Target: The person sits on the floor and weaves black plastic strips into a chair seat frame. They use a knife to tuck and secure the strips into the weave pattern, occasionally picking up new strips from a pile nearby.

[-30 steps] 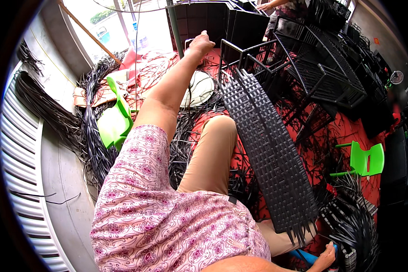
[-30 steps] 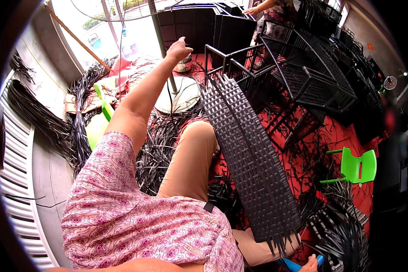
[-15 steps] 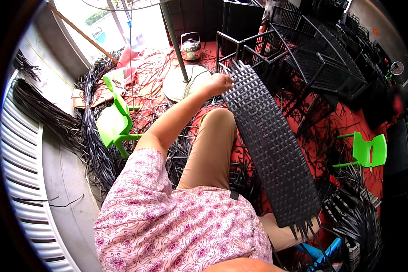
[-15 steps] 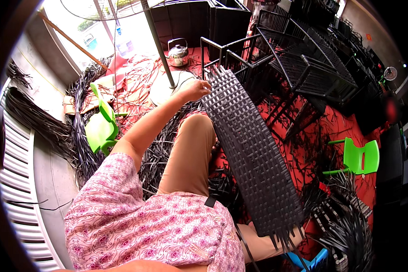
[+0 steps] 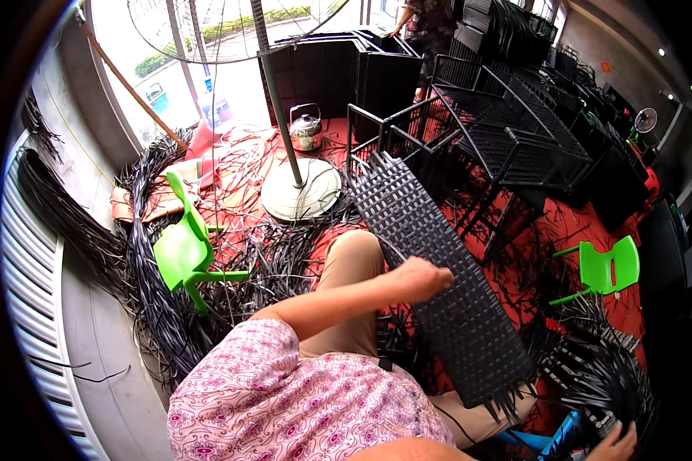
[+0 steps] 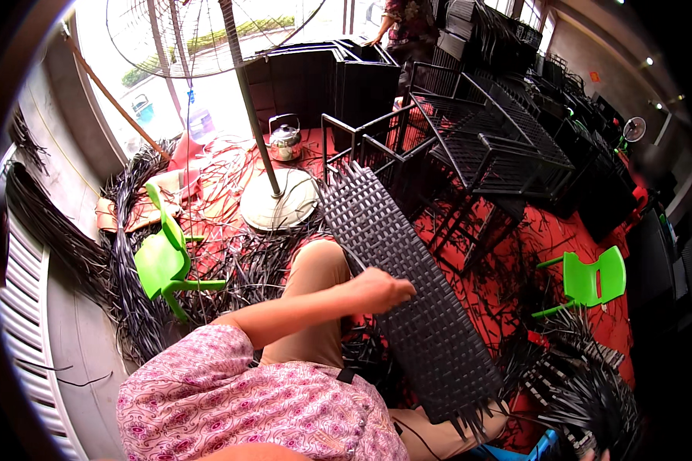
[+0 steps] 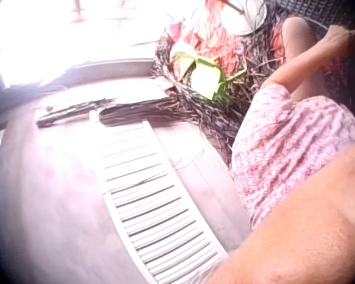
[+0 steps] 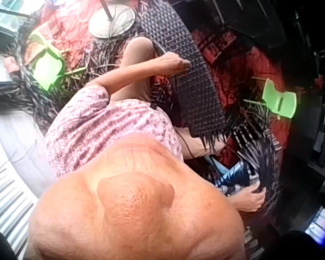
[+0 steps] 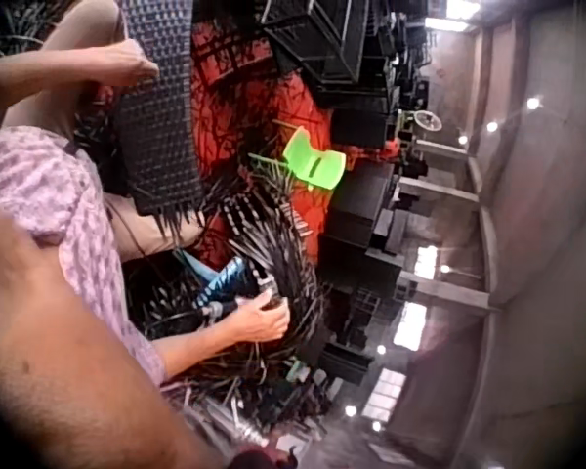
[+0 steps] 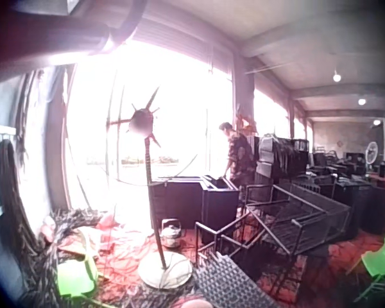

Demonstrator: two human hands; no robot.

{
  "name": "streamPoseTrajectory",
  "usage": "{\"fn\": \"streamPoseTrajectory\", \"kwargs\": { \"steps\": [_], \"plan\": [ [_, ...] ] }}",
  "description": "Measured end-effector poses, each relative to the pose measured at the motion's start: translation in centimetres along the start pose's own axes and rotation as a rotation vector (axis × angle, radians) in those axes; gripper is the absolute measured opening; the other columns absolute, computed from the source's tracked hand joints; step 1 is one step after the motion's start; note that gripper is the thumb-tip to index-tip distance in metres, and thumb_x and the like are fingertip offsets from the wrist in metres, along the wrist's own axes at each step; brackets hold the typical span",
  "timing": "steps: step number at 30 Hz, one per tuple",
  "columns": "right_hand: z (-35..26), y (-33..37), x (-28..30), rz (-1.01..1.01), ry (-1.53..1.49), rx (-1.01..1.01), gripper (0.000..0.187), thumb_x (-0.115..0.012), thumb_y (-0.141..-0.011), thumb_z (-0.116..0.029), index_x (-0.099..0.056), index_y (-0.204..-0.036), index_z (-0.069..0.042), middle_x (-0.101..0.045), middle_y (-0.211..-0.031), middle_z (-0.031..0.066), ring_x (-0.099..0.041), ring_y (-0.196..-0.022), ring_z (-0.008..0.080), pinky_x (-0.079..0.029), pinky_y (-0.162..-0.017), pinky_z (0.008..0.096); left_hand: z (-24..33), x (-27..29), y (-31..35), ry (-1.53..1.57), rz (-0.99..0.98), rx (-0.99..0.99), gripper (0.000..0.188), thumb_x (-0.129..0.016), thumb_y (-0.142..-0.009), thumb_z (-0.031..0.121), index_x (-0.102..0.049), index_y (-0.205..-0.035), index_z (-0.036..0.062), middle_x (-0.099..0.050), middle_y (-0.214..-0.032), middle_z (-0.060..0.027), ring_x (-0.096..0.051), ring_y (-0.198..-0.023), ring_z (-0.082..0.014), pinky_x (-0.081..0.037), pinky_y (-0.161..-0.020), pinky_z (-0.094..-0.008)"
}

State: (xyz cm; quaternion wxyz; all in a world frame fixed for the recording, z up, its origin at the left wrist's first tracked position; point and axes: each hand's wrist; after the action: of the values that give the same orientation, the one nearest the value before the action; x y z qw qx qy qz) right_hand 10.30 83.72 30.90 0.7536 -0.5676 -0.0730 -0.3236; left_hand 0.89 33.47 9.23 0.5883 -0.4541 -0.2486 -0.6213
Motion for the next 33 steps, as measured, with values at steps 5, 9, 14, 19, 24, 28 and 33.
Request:
{"fn": "streamPoseTrajectory", "kwargs": {
  "steps": [5,9,14,19,24,28,33],
  "plan": [
    [-19.1,6.1,-2.9,-0.701,-1.285,-0.214,0.047,-0.063,-0.092,-0.017,-0.055,-0.135,0.001,-0.065,-0.115,0.0152,-0.062,-0.103,0.0247,-0.049,-0.094,0.0373,7.6,-2.1,3.3,0.171,0.011,-0.231,0.037,-0.057,-0.097,0.021,-0.054,-0.131,0.0069,-0.073,-0.084,-0.0111,-0.072,-0.072,-0.0318,-0.055,-0.06,-0.0436],
    [-29.0,9.9,-1.1,-0.944,-1.958,-0.237,0.058,-0.058,-0.103,-0.041,-0.051,-0.138,0.004,-0.066,-0.106,0.0125,-0.065,-0.093,0.0212,-0.052,-0.082,0.0325,10.3,-0.5,4.3,0.22,0.12,-0.28,0.046,-0.058,-0.097,0.017,-0.045,-0.137,0.0003,-0.073,-0.091,-0.0143,-0.072,-0.08,-0.0315,-0.056,-0.065,-0.0429],
    [-30.2,10.9,-0.5,-1.375,-2.086,-0.39,0.035,-0.065,-0.1,-0.027,-0.065,-0.117,0.004,-0.063,-0.082,0.004,-0.052,-0.061,0.0075,-0.039,-0.052,0.0235,9.0,0.4,5.9,0.148,0.164,-0.143,0.044,-0.062,-0.095,0.019,-0.049,-0.132,0.0006,-0.07,-0.084,-0.0151,-0.07,-0.076,-0.0337,-0.053,-0.062,-0.0445],
    [-28.7,10.6,-0.4,-1.212,-1.881,-0.255,0.013,-0.066,-0.092,-0.007,-0.073,-0.094,0.004,-0.056,-0.061,0.0002,-0.051,-0.054,0.0064,-0.038,-0.05,0.0236,6.6,2.2,6.8,0.062,0.216,-0.032,0.032,-0.061,-0.097,0.023,-0.056,-0.124,0.0057,-0.068,-0.075,-0.0161,-0.069,-0.069,-0.035,-0.051,-0.057,-0.0459],
    [-24.6,11.7,-3.5,-1.199,-1.824,-0.273,0.011,-0.067,-0.092,-0.006,-0.071,-0.095,0.004,-0.061,-0.069,-0.0007,-0.05,-0.054,0.0054,-0.037,-0.048,0.022,3.0,5.2,7.3,-0.034,0.393,0.058,0.021,-0.063,-0.096,0.026,-0.066,-0.11,0.0101,-0.072,-0.084,-0.0118,-0.07,-0.076,-0.0309,-0.053,-0.064,-0.0432],
    [-20.5,14.1,-6.8,-1.262,-1.762,-0.385,0.015,-0.067,-0.092,-0.009,-0.07,-0.1,0.004,-0.065,-0.077,0.0049,-0.057,-0.06,0.0118,-0.044,-0.053,0.027,1.8,7.4,7.9,-0.148,0.442,0.114,0.018,-0.063,-0.096,0.026,-0.069,-0.103,0.0093,-0.072,-0.084,-0.0103,-0.07,-0.074,-0.0301,-0.053,-0.064,-0.0418],
    [-16.6,15.7,-6.5,-1.081,-1.594,-0.257,0.015,-0.064,-0.096,-0.012,-0.071,-0.103,0.0,-0.063,-0.083,0.0003,-0.05,-0.065,0.0074,-0.041,-0.056,0.0242,0.4,7.7,7.3,-0.193,0.482,0.057,0.018,-0.061,-0.097,0.025,-0.067,-0.097,0.0081,-0.07,-0.079,-0.0118,-0.068,-0.07,-0.0305,-0.051,-0.062,-0.0417]
  ]
}}
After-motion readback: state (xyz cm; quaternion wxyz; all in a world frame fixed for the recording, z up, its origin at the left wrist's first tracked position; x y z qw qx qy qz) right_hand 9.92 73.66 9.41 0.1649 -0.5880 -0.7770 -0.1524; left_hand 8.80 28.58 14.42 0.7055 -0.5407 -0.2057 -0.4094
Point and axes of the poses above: each hand's wrist, its own y-axis away from the middle knuckle, its own x-axis out of the back of the hand, z = x × y
